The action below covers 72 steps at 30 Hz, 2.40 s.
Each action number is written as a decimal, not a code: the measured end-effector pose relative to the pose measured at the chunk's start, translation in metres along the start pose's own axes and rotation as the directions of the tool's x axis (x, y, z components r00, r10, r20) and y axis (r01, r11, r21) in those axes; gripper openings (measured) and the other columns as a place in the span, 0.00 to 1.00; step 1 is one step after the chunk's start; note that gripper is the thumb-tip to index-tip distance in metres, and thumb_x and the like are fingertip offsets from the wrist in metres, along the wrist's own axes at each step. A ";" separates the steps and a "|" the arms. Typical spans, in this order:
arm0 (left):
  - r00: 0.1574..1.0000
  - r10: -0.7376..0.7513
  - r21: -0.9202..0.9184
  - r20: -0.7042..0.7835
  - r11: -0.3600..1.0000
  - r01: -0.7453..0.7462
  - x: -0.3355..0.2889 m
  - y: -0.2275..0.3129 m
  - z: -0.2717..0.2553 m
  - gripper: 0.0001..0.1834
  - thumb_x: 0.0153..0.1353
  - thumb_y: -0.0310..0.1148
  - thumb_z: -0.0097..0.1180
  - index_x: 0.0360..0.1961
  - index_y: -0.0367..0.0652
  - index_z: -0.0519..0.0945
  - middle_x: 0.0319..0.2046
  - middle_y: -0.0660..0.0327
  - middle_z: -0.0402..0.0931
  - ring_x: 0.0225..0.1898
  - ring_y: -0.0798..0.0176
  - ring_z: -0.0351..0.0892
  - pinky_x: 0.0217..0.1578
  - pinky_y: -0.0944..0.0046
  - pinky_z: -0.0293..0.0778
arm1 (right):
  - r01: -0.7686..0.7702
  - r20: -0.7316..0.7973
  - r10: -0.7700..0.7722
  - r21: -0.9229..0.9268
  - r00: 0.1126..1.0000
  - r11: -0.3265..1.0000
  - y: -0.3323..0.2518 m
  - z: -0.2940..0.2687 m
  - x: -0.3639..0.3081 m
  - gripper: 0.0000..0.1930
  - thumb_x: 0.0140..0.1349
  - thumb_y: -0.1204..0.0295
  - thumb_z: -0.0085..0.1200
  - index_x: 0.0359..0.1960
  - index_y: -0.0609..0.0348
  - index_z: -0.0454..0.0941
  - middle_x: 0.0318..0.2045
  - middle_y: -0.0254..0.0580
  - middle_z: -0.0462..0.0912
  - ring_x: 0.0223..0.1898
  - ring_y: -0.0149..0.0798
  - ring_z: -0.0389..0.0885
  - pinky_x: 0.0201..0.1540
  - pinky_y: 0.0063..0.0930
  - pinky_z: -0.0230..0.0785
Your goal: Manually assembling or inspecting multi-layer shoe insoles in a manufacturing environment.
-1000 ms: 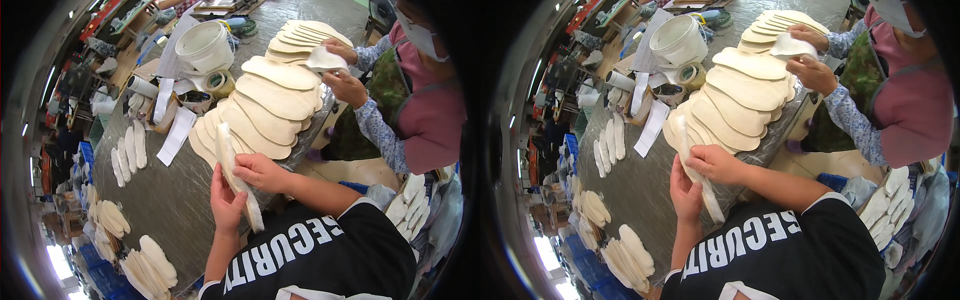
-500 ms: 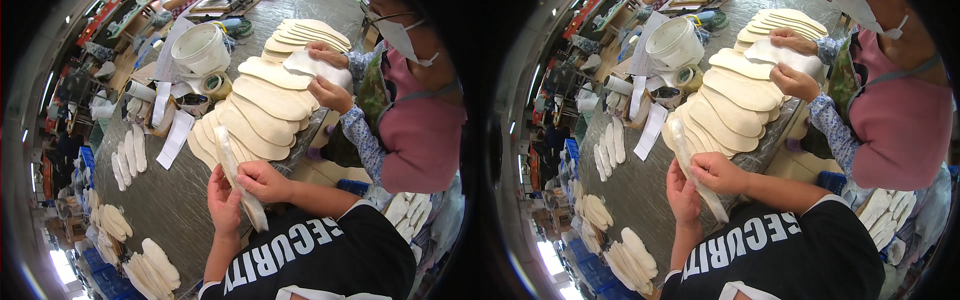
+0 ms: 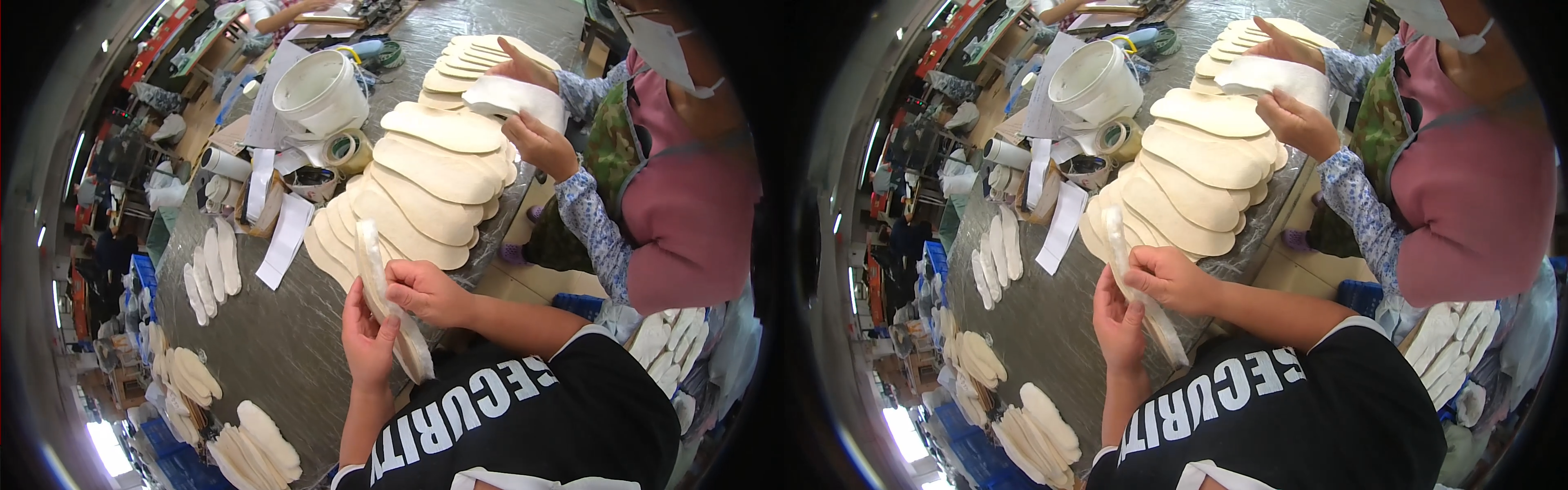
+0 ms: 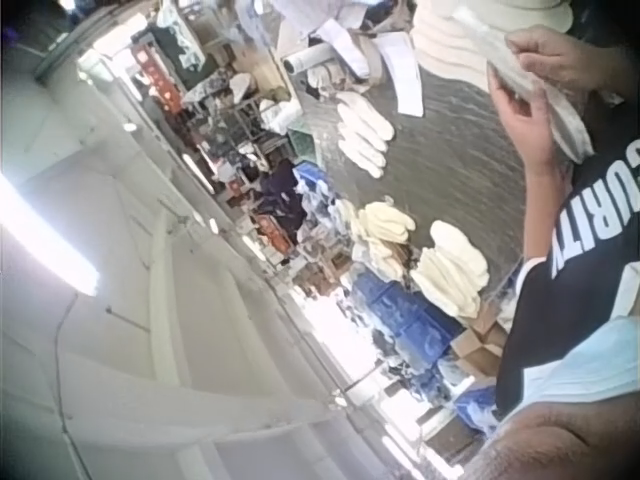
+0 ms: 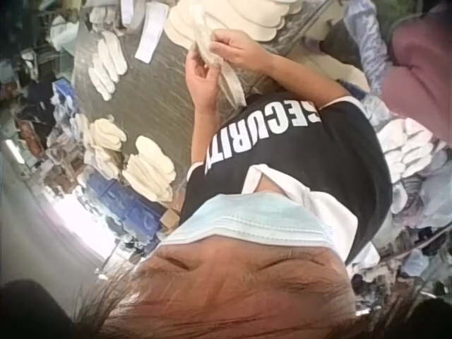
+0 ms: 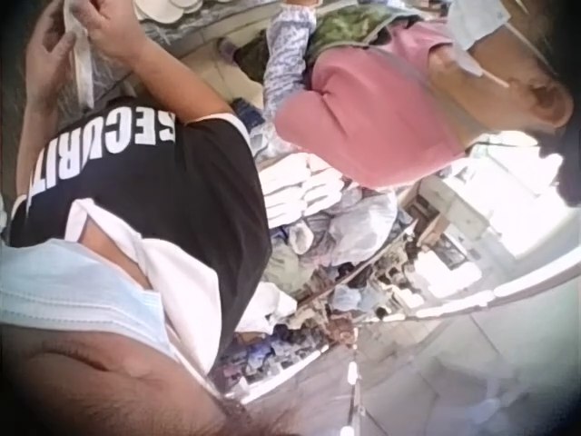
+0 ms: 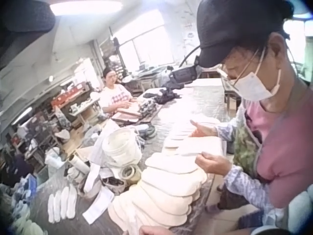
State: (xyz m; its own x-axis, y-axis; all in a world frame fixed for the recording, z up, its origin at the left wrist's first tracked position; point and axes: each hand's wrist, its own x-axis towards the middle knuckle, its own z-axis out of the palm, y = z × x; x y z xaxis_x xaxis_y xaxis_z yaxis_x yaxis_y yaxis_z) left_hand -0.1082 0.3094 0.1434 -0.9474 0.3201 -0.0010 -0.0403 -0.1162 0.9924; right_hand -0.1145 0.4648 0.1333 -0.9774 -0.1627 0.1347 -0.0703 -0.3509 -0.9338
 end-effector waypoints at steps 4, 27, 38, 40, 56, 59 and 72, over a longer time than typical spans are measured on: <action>0.999 -0.030 0.064 -0.018 0.997 0.032 -0.001 0.004 0.006 0.38 0.58 0.34 0.61 0.64 0.29 0.56 0.58 0.50 0.64 0.59 0.57 0.66 0.59 0.59 0.62 | 0.072 -0.082 -0.082 -0.118 0.993 0.990 0.001 0.004 0.004 0.14 0.67 0.67 0.49 0.24 0.63 0.68 0.18 0.31 0.66 0.23 0.25 0.61 0.25 0.24 0.60; 0.913 -0.182 -0.528 -0.364 0.848 -0.041 -0.034 -0.044 -0.054 0.22 0.68 0.39 0.37 0.58 0.36 0.65 0.54 0.53 0.70 0.55 0.54 0.70 0.57 0.50 0.66 | -0.032 0.506 0.215 -0.345 0.835 0.938 0.036 0.002 0.017 0.46 0.48 0.48 0.64 0.62 0.61 0.56 0.58 0.48 0.62 0.60 0.45 0.62 0.64 0.35 0.54; 0.710 0.009 -0.292 -0.704 0.908 -0.301 -0.121 -0.066 -0.129 0.28 0.64 0.31 0.43 0.65 0.41 0.57 0.60 0.51 0.63 0.61 0.51 0.64 0.60 0.48 0.63 | -0.201 0.785 0.420 -0.368 0.456 0.908 0.106 0.036 0.038 0.37 0.47 0.66 0.63 0.62 0.53 0.64 0.59 0.50 0.65 0.60 0.45 0.65 0.62 0.33 0.57; 0.534 0.057 -0.105 -0.844 0.958 -0.268 -0.147 -0.066 -0.149 0.31 0.62 0.31 0.49 0.65 0.39 0.55 0.62 0.51 0.60 0.62 0.50 0.63 0.62 0.47 0.58 | -0.206 0.793 0.473 -0.426 0.384 0.881 0.112 0.045 0.045 0.37 0.46 0.67 0.64 0.61 0.55 0.65 0.56 0.48 0.69 0.58 0.43 0.67 0.61 0.31 0.58; 0.930 -0.185 0.598 -0.316 0.722 0.347 -0.137 -0.056 -0.200 0.05 0.52 0.24 0.58 0.30 0.35 0.78 0.26 0.56 0.75 0.30 0.55 0.76 0.30 0.62 0.70 | -0.155 0.699 0.624 -0.614 0.350 0.774 0.159 0.095 0.105 0.28 0.47 0.70 0.65 0.53 0.55 0.72 0.45 0.41 0.77 0.41 0.39 0.78 0.43 0.31 0.71; 0.909 -0.211 0.539 -0.359 0.748 0.387 -0.134 -0.063 -0.203 0.02 0.54 0.21 0.55 0.28 0.33 0.75 0.26 0.57 0.74 0.28 0.62 0.73 0.30 0.67 0.69 | 0.399 0.591 0.237 -0.738 0.771 0.544 0.142 0.113 0.091 0.22 0.43 0.68 0.65 0.43 0.51 0.76 0.44 0.42 0.76 0.48 0.47 0.74 0.54 0.41 0.64; 0.846 -0.298 0.299 -0.442 0.840 0.452 -0.126 -0.086 -0.234 0.02 0.58 0.22 0.54 0.30 0.34 0.75 0.22 0.55 0.72 0.22 0.65 0.71 0.27 0.67 0.69 | 0.615 0.785 -0.005 -0.482 0.620 0.623 0.187 0.162 0.055 0.16 0.41 0.69 0.64 0.35 0.44 0.78 0.44 0.34 0.76 0.49 0.42 0.73 0.58 0.53 0.57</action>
State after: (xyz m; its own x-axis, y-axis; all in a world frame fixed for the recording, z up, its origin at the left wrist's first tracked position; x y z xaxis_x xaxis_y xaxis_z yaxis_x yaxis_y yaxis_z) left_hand -0.0599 0.0592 0.0299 -0.9301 -0.1096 -0.3507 -0.3669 0.3282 0.8705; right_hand -0.1489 0.2411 0.0193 -0.4493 -0.8228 0.3480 -0.7413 0.1260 -0.6592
